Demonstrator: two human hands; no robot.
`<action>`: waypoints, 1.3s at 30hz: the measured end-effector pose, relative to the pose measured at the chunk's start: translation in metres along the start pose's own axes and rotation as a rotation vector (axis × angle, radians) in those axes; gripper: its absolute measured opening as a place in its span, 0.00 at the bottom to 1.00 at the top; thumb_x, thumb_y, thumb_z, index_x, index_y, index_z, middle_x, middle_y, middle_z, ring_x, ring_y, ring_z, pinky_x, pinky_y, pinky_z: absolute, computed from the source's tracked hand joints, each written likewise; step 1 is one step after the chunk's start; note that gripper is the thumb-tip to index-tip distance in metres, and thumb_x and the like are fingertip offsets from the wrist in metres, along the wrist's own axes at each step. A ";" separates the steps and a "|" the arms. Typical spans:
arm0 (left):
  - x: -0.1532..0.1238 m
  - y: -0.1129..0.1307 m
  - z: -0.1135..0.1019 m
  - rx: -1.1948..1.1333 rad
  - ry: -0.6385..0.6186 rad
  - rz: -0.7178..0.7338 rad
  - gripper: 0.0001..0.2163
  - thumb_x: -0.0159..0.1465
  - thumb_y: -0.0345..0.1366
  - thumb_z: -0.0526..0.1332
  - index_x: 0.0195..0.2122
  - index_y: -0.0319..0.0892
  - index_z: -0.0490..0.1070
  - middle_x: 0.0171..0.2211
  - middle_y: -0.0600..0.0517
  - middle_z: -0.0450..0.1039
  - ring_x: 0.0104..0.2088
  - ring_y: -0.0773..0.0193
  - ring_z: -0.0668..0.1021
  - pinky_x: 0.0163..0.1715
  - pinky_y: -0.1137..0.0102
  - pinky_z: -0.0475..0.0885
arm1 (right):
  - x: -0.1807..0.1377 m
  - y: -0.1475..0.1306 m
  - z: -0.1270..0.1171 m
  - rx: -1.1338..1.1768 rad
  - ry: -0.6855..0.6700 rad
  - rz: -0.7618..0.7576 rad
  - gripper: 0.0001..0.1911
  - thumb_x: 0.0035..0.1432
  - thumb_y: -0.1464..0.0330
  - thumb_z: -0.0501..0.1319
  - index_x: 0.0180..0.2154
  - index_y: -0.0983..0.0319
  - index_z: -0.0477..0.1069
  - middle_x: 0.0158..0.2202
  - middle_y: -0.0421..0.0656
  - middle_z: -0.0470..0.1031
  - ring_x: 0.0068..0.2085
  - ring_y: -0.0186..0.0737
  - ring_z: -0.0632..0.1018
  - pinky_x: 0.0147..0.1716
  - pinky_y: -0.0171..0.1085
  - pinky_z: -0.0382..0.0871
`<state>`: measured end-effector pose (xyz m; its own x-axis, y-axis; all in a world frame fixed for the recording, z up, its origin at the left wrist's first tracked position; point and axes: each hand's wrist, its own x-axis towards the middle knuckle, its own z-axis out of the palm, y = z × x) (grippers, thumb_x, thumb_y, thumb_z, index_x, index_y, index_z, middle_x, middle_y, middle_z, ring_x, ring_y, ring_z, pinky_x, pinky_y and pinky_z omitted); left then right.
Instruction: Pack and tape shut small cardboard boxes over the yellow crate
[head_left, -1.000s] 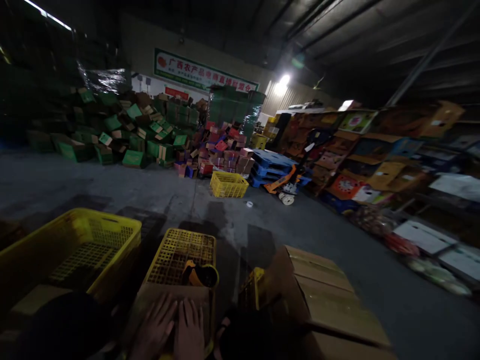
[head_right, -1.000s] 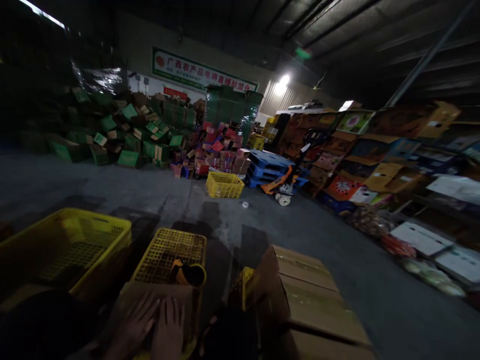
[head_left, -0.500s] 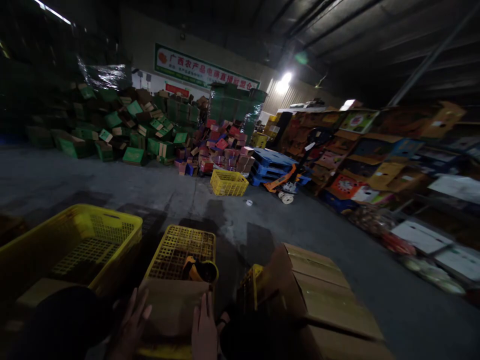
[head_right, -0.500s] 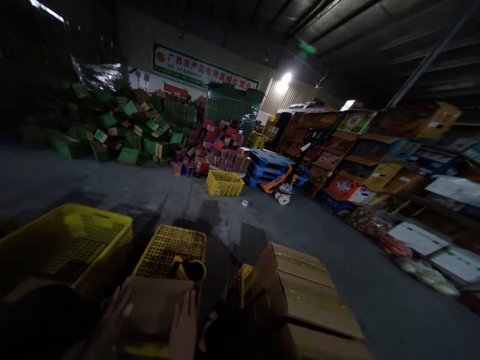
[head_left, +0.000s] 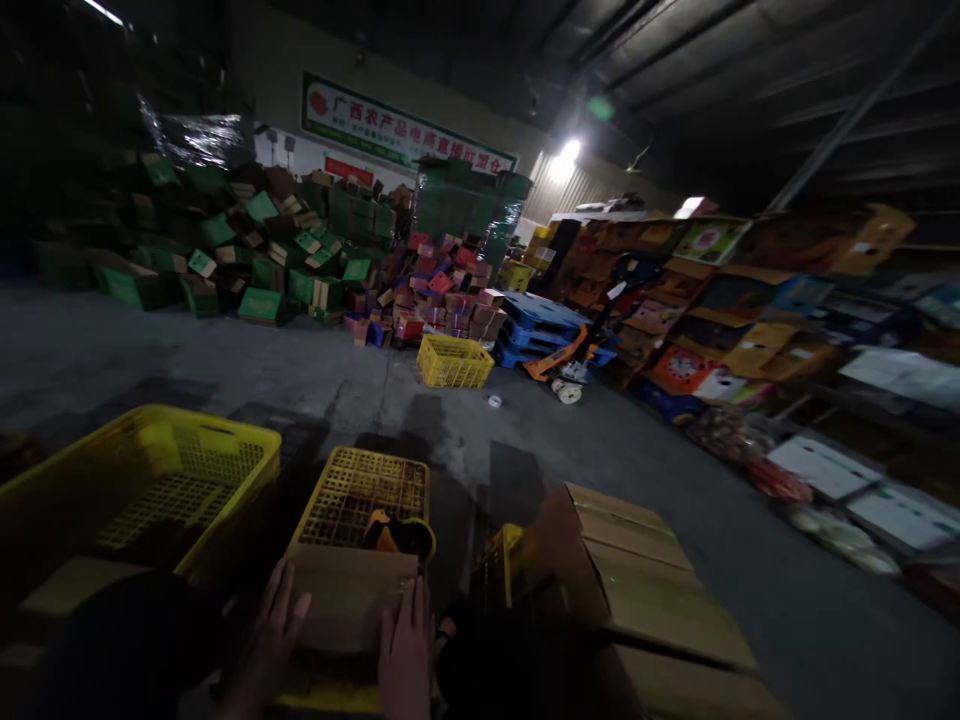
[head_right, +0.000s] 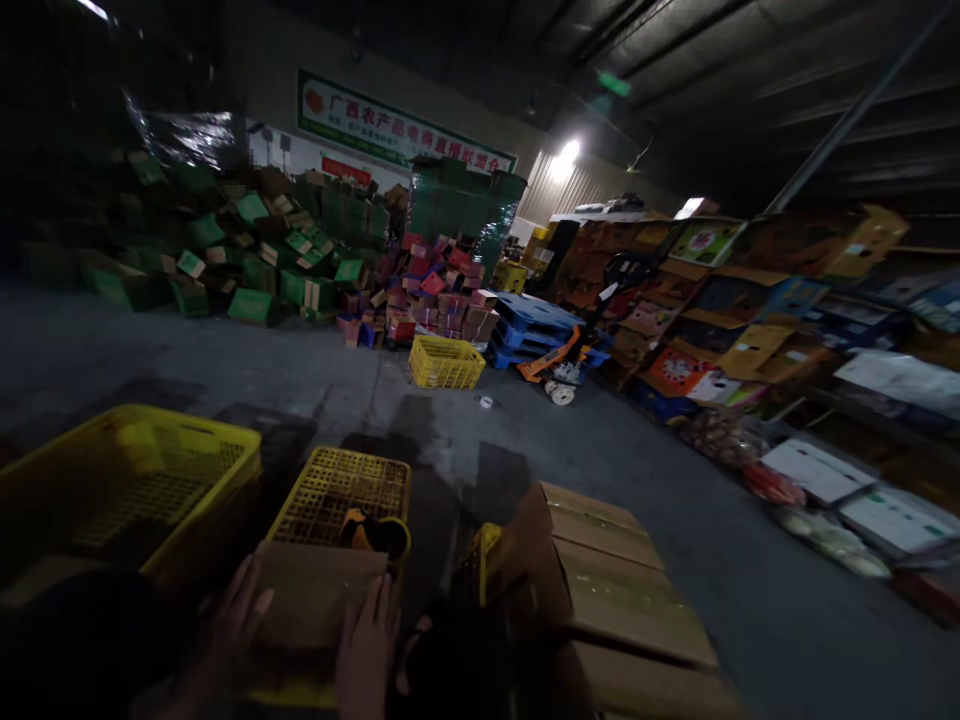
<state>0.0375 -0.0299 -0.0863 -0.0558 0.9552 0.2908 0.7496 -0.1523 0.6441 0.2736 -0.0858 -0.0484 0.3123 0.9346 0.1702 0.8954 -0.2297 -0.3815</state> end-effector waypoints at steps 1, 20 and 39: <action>0.000 -0.003 0.002 0.011 0.008 0.013 0.29 0.69 0.48 0.49 0.69 0.41 0.59 0.67 0.43 0.63 0.66 0.49 0.68 0.65 0.56 0.61 | -0.001 -0.003 0.001 -0.017 -0.005 -0.009 0.34 0.71 0.52 0.47 0.70 0.64 0.57 0.71 0.53 0.56 0.71 0.56 0.58 0.66 0.56 0.57; -0.017 -0.026 0.041 0.308 -0.085 0.429 0.23 0.66 0.45 0.56 0.60 0.44 0.74 0.62 0.45 0.71 0.64 0.50 0.71 0.61 0.59 0.64 | -0.007 -0.063 0.023 0.012 -0.099 -0.432 0.31 0.69 0.61 0.56 0.70 0.42 0.52 0.71 0.38 0.57 0.71 0.54 0.60 0.66 0.59 0.56; -0.001 0.000 -0.005 0.261 -0.111 0.108 0.29 0.70 0.47 0.47 0.68 0.38 0.62 0.69 0.41 0.59 0.70 0.49 0.59 0.64 0.52 0.58 | 0.013 -0.002 0.006 -0.084 0.062 -0.110 0.30 0.73 0.58 0.43 0.70 0.62 0.58 0.62 0.56 0.71 0.58 0.50 0.77 0.53 0.43 0.71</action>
<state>0.0348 -0.0326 -0.0830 0.0947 0.9610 0.2597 0.8921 -0.1977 0.4062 0.2745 -0.0715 -0.0509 0.2279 0.9373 0.2638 0.9479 -0.1516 -0.2803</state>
